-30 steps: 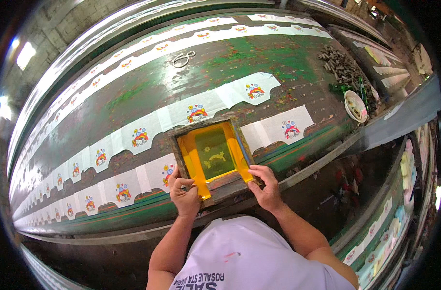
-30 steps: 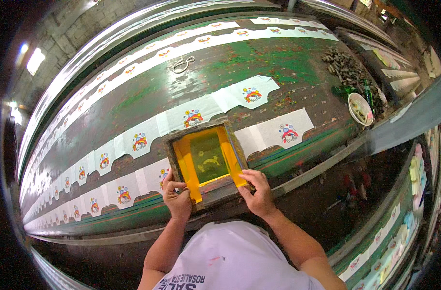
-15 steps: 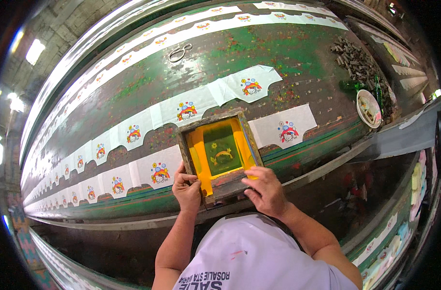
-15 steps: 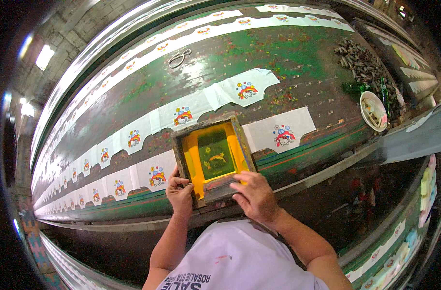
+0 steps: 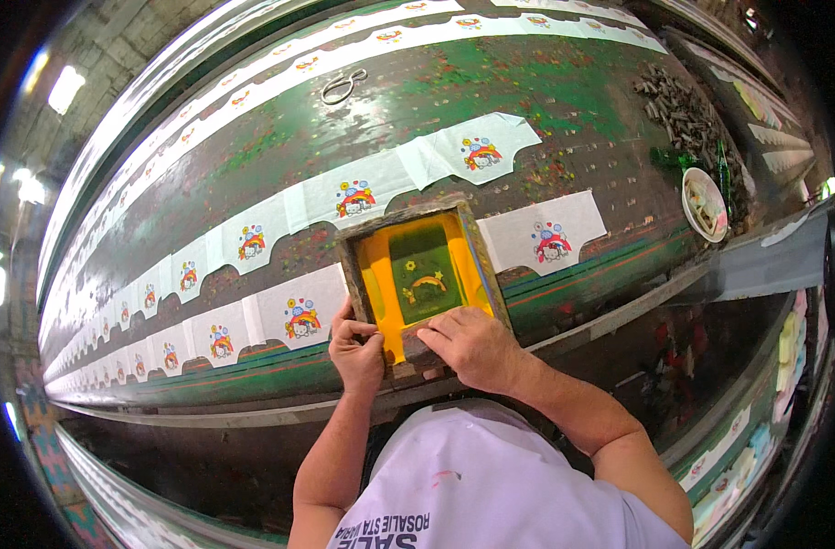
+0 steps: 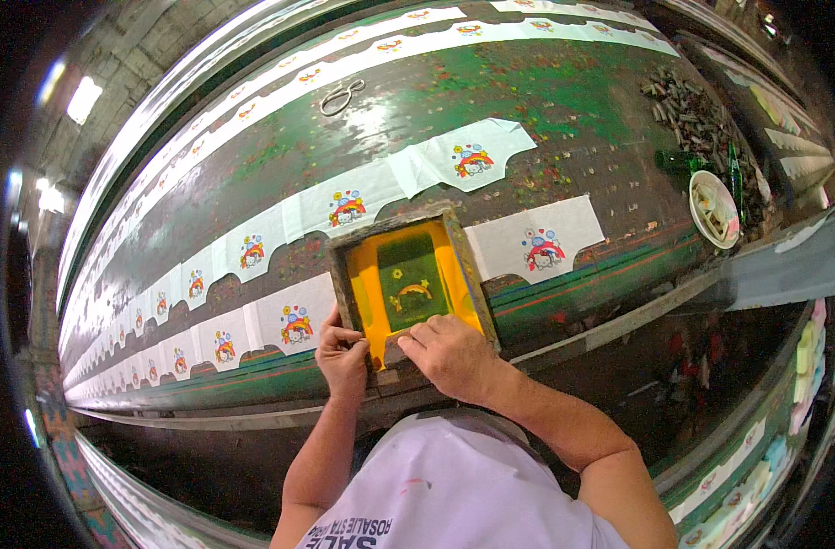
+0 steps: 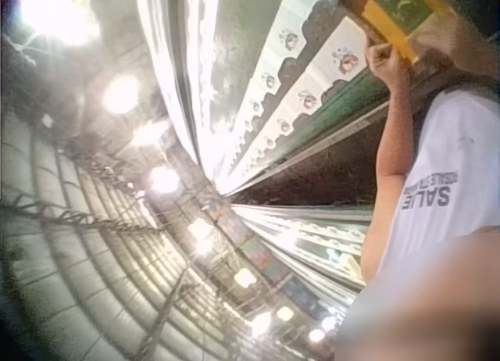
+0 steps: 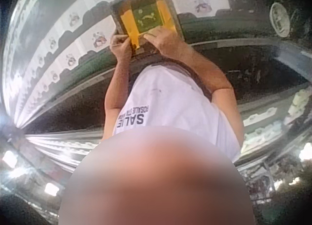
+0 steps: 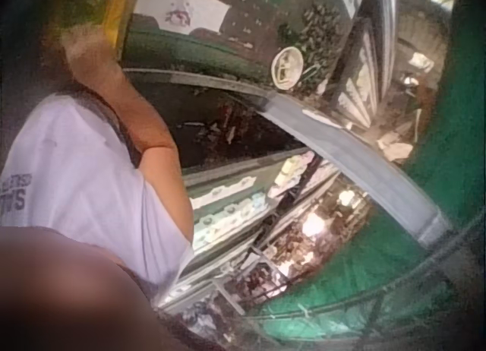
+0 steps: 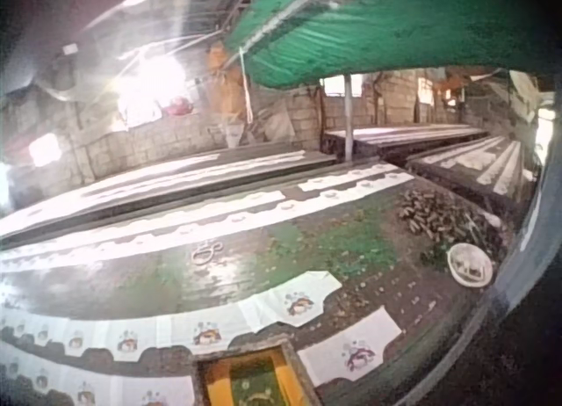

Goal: The person repeatedly dips a small yellow squeegee into green ink and presses it onto a wooden block with a fish stencil. They then press the block onto a series of white fabric pieces laid out on a green table, transferring the fish design onto each piece.

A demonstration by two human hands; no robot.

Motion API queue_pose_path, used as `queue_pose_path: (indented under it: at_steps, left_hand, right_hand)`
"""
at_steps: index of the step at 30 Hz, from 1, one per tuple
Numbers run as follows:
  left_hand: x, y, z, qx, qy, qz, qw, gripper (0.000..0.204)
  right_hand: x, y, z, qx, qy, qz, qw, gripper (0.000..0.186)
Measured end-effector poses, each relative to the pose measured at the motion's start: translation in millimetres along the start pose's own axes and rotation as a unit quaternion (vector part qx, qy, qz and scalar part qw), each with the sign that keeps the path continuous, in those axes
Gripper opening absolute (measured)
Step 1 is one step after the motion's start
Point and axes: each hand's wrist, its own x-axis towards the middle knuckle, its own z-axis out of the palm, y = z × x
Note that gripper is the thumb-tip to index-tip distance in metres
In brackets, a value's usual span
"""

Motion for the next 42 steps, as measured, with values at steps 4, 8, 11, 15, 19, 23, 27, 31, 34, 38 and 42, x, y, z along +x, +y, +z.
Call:
queue_pose_path:
  at_steps: [4,8,11,15,19,23,27,31,34,38,42]
  left_hand:
    - [-0.2,1.9,1.6,-0.007,0.003,-0.016,1.000,0.015]
    - [-0.8,1.5,2.2,-0.008,0.001,-0.004,1.000,0.014]
    - [-1.6,0.5,2.9,0.008,0.001,0.007,1.000,0.013]
    - [-1.2,1.5,3.8,0.033,0.002,0.008,0.999,0.014]
    - [-1.9,4.8,4.6,0.036,-0.002,-0.011,0.999,0.011]
    - [-1.2,5.1,4.9,0.037,-0.004,-0.006,0.999,0.009]
    - [-1.0,3.8,4.4,0.051,-0.004,0.001,0.999,0.010]
    - [-1.5,3.5,6.3,0.053,-0.001,0.007,0.999,0.012]
    - [-1.8,2.9,7.5,0.048,-0.002,0.010,0.999,0.014]
    - [-1.4,0.5,7.2,0.042,-0.009,0.019,0.999,0.013]
    - [-1.0,-0.7,7.2,0.047,-0.002,0.021,0.999,0.015]
  right_hand:
    - [-3.4,6.0,-14.9,0.047,-0.012,0.011,0.999,0.036]
    - [-14.7,-0.3,-10.4,0.038,0.030,-0.009,0.999,0.037]
    - [-14.6,2.5,2.0,0.023,0.055,-0.008,0.998,0.034]
    - [9.8,25.2,17.5,0.001,0.087,-0.011,0.996,0.035]
    - [61.3,63.6,21.6,-0.023,0.100,-0.021,0.994,0.041]
    - [103.8,88.9,16.5,-0.040,0.082,-0.004,0.996,0.043]
    - [116.4,93.5,15.8,-0.036,0.082,0.002,0.996,0.041]
    - [95.1,75.8,18.8,-0.049,0.051,0.021,0.997,0.037]
    - [68.7,52.4,20.6,-0.044,0.073,-0.001,0.996,0.035]
    - [33.5,19.5,20.9,-0.032,0.068,0.009,0.997,0.032]
    - [8.4,-3.5,17.8,-0.005,0.037,0.025,0.999,0.032]
